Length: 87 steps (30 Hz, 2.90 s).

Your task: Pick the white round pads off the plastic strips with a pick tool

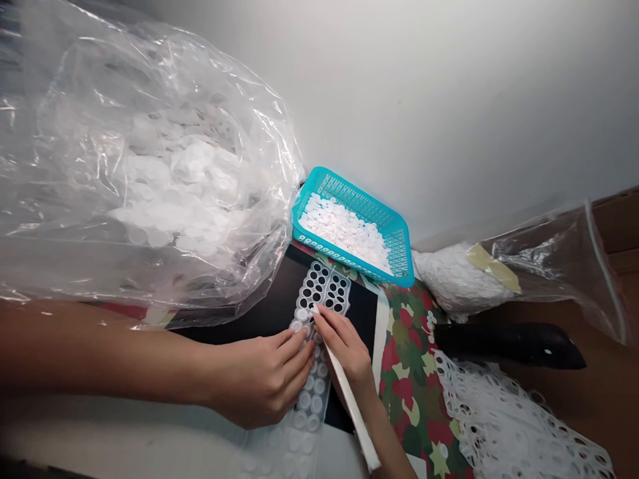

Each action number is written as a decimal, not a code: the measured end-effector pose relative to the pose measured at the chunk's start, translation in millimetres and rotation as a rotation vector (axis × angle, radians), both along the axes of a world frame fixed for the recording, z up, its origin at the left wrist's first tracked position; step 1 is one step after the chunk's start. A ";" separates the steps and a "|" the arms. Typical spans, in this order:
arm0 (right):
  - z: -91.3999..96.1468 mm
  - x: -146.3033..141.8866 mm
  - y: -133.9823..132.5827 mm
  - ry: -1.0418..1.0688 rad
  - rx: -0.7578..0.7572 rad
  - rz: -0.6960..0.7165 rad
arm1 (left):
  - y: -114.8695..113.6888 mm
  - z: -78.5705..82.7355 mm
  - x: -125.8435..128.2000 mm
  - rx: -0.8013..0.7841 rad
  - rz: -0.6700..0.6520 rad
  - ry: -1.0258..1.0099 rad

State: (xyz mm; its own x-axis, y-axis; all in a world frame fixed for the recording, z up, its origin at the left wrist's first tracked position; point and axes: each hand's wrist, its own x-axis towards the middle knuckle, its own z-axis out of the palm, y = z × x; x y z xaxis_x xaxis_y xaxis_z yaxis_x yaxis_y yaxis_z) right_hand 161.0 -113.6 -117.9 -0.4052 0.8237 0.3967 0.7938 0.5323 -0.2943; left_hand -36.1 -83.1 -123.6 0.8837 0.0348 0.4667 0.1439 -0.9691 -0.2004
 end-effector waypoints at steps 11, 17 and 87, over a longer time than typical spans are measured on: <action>17.3 -2.7 8.5 0.046 0.309 -0.223 | -3.7 -3.6 0.6 -0.033 0.031 -0.007; 2.5 -4.3 12.5 -0.015 -0.034 0.096 | 0.3 -1.2 1.0 -0.106 0.000 -0.030; 5.8 0.4 -4.6 0.148 -0.377 0.087 | -13.1 1.2 -5.3 -0.001 0.049 -0.070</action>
